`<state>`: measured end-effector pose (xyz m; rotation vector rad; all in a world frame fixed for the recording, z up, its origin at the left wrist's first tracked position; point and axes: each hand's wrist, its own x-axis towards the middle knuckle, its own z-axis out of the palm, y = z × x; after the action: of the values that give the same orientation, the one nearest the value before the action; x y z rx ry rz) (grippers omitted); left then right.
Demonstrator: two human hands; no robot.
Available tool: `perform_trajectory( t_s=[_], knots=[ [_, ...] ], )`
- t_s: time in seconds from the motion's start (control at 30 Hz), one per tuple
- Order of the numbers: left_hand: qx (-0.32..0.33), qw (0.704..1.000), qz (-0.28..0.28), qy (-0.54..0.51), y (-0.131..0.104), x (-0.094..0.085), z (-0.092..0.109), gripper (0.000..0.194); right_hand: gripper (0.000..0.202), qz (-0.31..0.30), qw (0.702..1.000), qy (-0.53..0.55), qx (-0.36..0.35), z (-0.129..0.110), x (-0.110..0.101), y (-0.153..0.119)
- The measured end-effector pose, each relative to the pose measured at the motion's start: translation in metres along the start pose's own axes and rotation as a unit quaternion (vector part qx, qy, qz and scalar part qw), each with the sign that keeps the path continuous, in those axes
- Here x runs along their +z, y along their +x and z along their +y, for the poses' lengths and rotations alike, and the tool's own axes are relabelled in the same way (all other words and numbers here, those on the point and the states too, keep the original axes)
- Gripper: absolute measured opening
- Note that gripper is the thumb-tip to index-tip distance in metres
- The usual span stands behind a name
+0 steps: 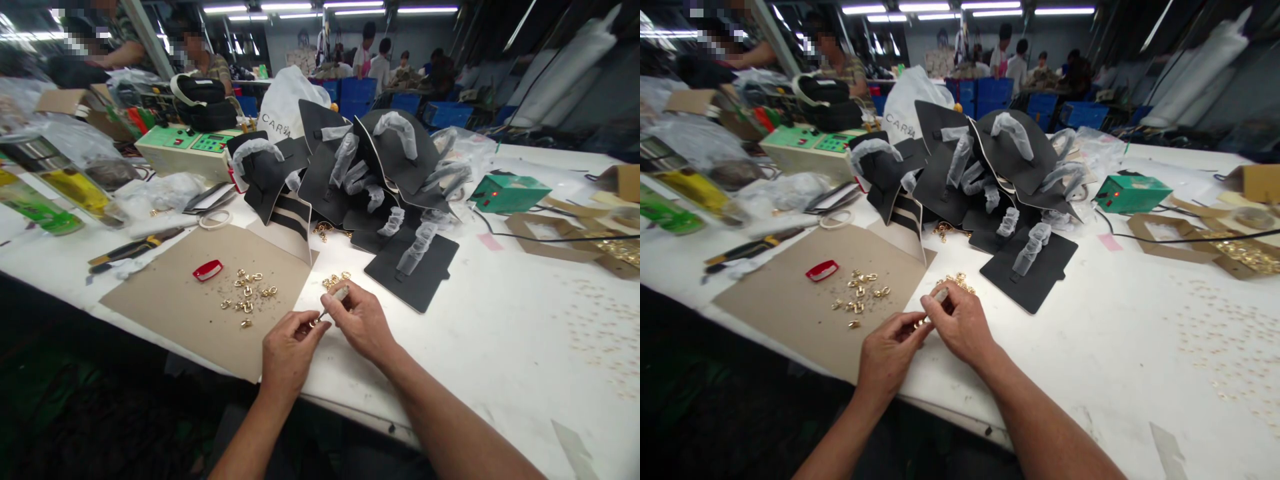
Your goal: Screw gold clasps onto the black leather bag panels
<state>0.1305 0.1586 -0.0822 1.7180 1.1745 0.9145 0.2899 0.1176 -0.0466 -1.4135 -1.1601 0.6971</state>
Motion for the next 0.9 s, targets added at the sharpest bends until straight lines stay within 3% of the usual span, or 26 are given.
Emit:
perform_trajectory(
  t_s=[0.33,0.53,0.67,0.77,0.9],
  knots=[
    [0.025,1.0,-0.009,0.013,0.002,-0.001,0.005,0.02,0.016,-0.003,0.998,-0.045,-0.048,0.003,0.002,-0.002],
    [-0.013,1.0,-0.015,0.012,0.004,-0.002,-0.004,0.025,0.015,-0.013,0.997,-0.058,-0.054,0.002,0.001,-0.002],
    [-0.046,0.999,-0.011,0.007,0.004,-0.001,-0.002,0.032,0.023,-0.014,1.0,-0.014,-0.021,-0.004,-0.003,-0.001],
    [-0.045,0.998,0.011,0.031,0.007,-0.006,0.003,0.034,0.029,0.025,0.998,0.052,0.017,-0.007,-0.009,0.002],
    [0.037,0.988,0.057,0.142,0.024,-0.033,0.007,0.029,0.034,0.109,0.981,0.151,0.053,-0.006,-0.02,0.009]
  ],
)
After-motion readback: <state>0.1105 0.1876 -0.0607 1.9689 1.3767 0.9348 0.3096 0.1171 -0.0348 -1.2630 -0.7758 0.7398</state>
